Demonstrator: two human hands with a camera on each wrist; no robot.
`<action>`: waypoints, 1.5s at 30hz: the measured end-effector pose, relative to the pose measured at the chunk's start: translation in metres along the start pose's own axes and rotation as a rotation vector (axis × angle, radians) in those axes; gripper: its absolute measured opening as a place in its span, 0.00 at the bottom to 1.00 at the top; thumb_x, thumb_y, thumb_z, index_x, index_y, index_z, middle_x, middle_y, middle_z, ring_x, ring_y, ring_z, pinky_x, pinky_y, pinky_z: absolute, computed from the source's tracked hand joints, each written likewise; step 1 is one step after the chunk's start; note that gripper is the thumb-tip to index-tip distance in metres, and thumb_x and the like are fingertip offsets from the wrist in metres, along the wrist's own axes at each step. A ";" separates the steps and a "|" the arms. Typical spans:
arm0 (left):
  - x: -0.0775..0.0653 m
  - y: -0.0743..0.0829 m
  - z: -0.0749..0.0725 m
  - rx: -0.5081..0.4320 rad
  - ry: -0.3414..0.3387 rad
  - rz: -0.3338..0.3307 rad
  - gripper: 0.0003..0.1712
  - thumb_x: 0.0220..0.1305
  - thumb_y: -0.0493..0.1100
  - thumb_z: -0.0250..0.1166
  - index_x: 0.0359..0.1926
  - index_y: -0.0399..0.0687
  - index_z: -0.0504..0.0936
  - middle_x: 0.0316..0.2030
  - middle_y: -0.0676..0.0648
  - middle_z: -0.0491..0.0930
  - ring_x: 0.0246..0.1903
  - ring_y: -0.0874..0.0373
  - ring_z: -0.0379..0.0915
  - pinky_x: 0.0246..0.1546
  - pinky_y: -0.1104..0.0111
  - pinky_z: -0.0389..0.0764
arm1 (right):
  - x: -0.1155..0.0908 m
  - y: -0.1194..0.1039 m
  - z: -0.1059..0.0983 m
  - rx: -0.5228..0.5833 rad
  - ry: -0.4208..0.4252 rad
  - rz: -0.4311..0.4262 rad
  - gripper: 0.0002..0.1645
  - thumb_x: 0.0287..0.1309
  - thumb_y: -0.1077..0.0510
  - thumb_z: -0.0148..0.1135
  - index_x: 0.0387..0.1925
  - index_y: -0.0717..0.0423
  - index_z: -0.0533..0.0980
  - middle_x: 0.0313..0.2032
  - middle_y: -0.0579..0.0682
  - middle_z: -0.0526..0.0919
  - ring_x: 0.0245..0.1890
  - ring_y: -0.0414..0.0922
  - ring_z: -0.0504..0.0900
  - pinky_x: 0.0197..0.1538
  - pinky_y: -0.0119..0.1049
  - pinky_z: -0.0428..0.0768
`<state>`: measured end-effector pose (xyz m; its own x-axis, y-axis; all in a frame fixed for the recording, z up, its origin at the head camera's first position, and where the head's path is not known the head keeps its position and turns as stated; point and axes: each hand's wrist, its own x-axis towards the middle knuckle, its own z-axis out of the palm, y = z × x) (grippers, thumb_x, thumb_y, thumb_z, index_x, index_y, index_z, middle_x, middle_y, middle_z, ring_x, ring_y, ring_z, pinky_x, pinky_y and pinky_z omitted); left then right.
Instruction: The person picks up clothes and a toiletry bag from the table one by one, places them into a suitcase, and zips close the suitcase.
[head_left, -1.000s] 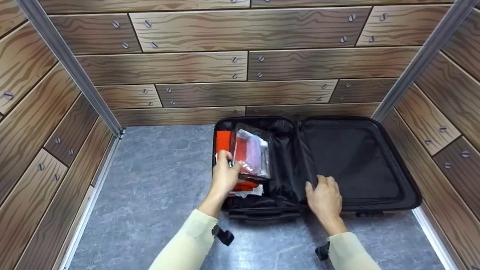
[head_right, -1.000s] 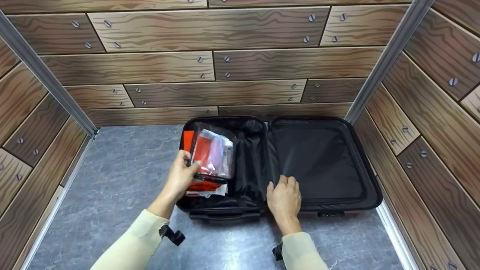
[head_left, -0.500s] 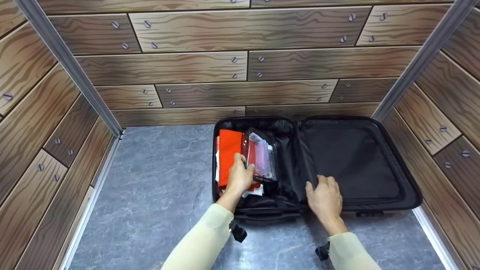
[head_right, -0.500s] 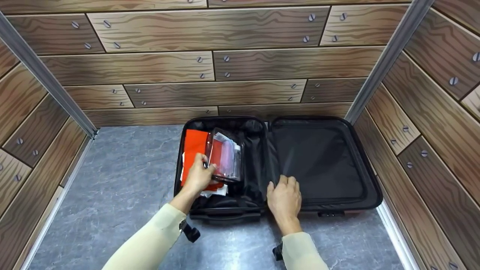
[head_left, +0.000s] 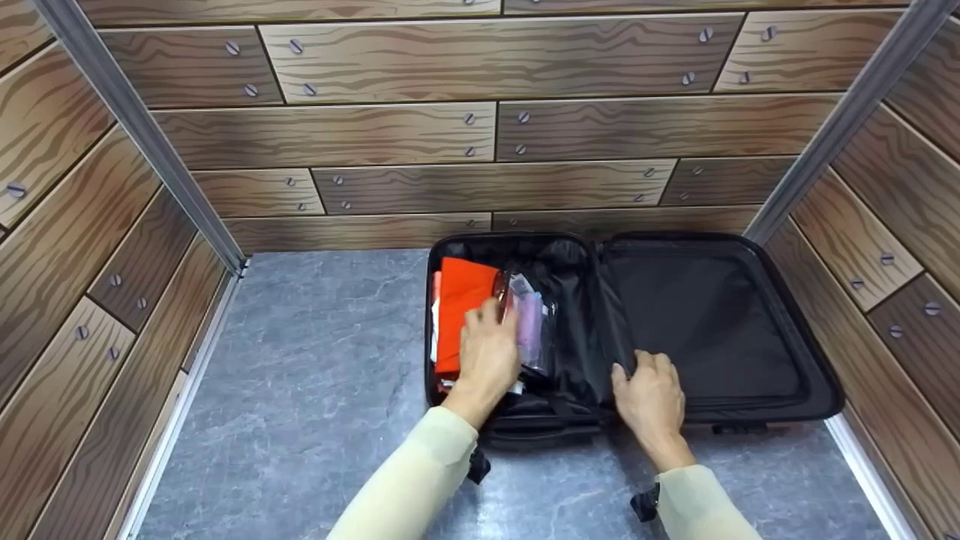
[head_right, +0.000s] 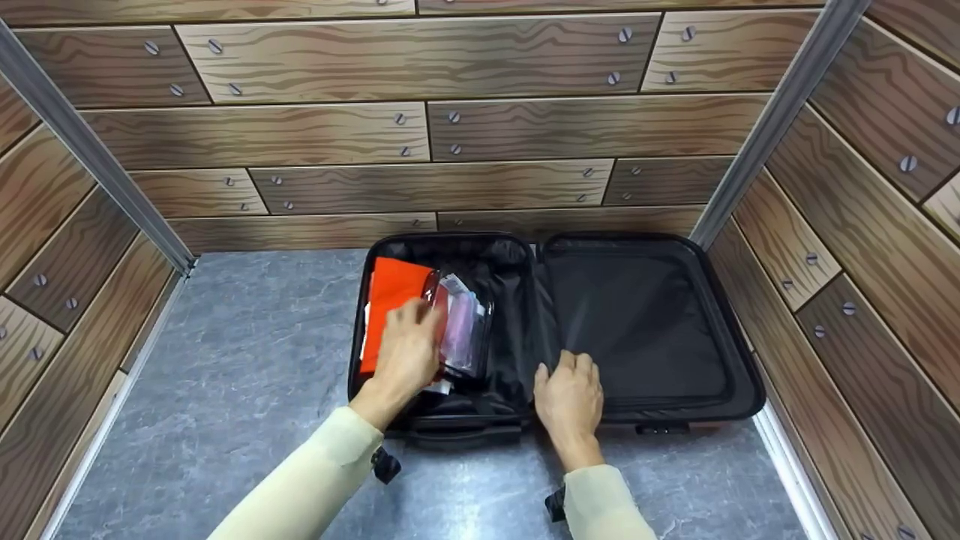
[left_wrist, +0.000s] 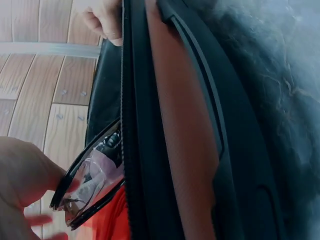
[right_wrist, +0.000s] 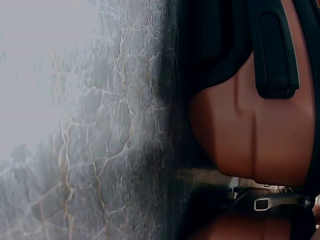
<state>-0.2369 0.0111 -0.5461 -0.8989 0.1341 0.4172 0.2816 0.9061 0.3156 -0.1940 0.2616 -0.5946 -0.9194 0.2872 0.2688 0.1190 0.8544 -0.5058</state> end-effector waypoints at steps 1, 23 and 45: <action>-0.001 -0.001 -0.001 0.047 0.000 0.055 0.21 0.64 0.37 0.67 0.58 0.45 0.85 0.62 0.36 0.76 0.56 0.37 0.76 0.47 0.50 0.85 | 0.000 0.000 -0.001 -0.001 -0.009 0.004 0.31 0.69 0.48 0.64 0.61 0.68 0.78 0.51 0.67 0.79 0.56 0.67 0.77 0.54 0.67 0.77; -0.006 0.006 -0.001 0.205 -0.040 0.118 0.24 0.69 0.61 0.67 0.52 0.49 0.90 0.66 0.27 0.77 0.48 0.45 0.88 0.37 0.58 0.89 | 0.000 -0.001 0.000 0.001 -0.012 -0.003 0.31 0.70 0.48 0.64 0.61 0.69 0.78 0.52 0.67 0.78 0.56 0.67 0.77 0.55 0.67 0.77; -0.005 0.029 0.027 0.338 -0.440 0.130 0.32 0.73 0.71 0.56 0.72 0.71 0.77 0.77 0.42 0.68 0.80 0.42 0.56 0.75 0.31 0.52 | 0.002 -0.002 -0.002 -0.003 -0.039 0.019 0.31 0.70 0.48 0.63 0.62 0.68 0.77 0.53 0.67 0.78 0.56 0.67 0.77 0.54 0.67 0.76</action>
<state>-0.2335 0.0479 -0.5621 -0.9394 0.3423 0.0174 0.3416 0.9392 -0.0354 -0.1952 0.2608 -0.5913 -0.9309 0.2859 0.2271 0.1372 0.8503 -0.5082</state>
